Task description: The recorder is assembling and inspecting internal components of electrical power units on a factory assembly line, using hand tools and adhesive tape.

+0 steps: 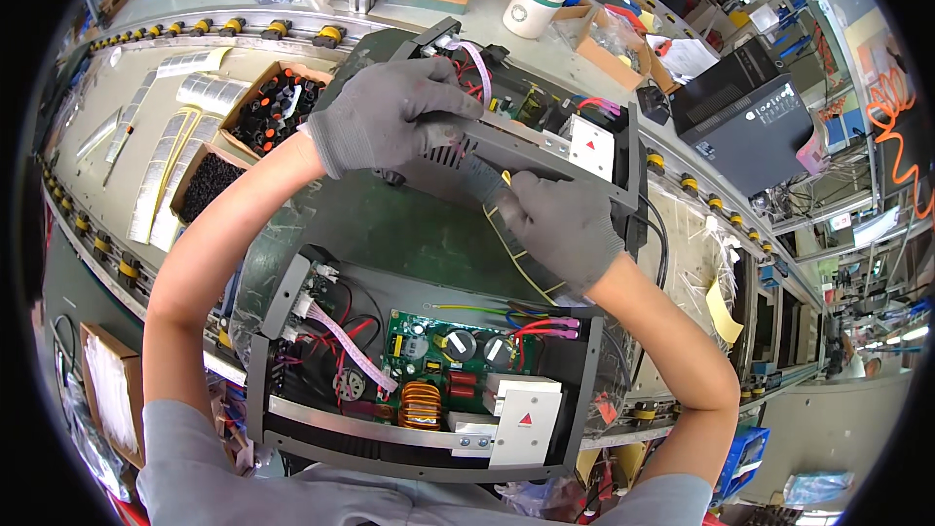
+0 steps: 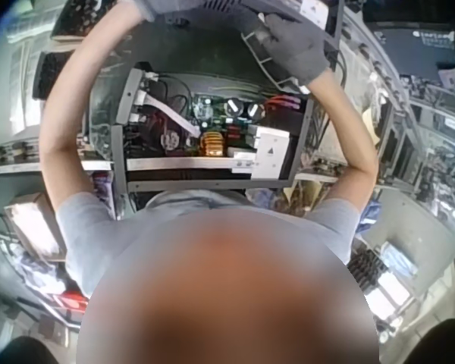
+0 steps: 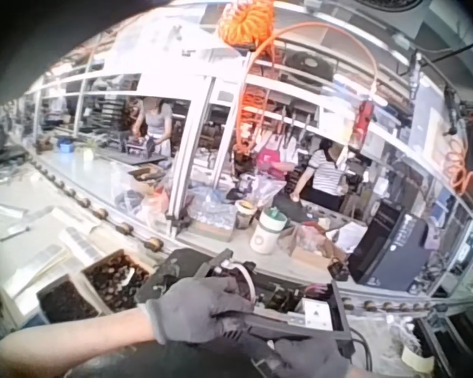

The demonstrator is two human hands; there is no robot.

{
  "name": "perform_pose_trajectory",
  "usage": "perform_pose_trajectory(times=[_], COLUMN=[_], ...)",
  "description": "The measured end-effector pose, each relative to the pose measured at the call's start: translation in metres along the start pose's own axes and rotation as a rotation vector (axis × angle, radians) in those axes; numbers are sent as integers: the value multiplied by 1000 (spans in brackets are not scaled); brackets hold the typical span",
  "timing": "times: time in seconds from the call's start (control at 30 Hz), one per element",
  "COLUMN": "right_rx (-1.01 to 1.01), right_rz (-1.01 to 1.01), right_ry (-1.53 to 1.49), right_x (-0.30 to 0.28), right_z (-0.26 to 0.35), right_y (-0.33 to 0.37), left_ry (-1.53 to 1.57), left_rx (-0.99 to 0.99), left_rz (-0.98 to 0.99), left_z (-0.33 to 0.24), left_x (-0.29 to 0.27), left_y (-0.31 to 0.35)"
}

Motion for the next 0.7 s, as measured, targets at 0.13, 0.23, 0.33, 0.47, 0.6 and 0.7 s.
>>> perform_pose_trajectory(times=[0.13, 0.23, 0.33, 0.47, 0.6, 0.7], right_rx=[23, 46, 48, 11, 54, 52], right_rz=[-6, 4, 2, -49, -1, -6], right_ry=[4, -8, -1, 26, 16, 29], right_x=[-4, -3, 0, -2, -2, -4], right_z=[-2, -3, -4, -3, -3, -5], right_y=[4, 4, 4, 4, 4, 6], left_ry=[-1, -23, -28, -10, -7, -5], left_rx=[13, 17, -1, 6, 1, -4], left_rz=[-9, -9, 7, 3, -3, -5], left_z=[-3, -3, -1, -2, -1, -7], left_x=[0, 0, 1, 0, 0, 0], left_y=[-1, -1, 0, -1, 0, -1])
Point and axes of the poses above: each hand's wrist, its own y-axis away from the middle knuckle, its own x-axis out of the palm, z = x × y, the point moved 3 cm from there along -y, towards the middle knuckle, and after that the axes turned 4 degrees about -x, right-handed, at the moved point
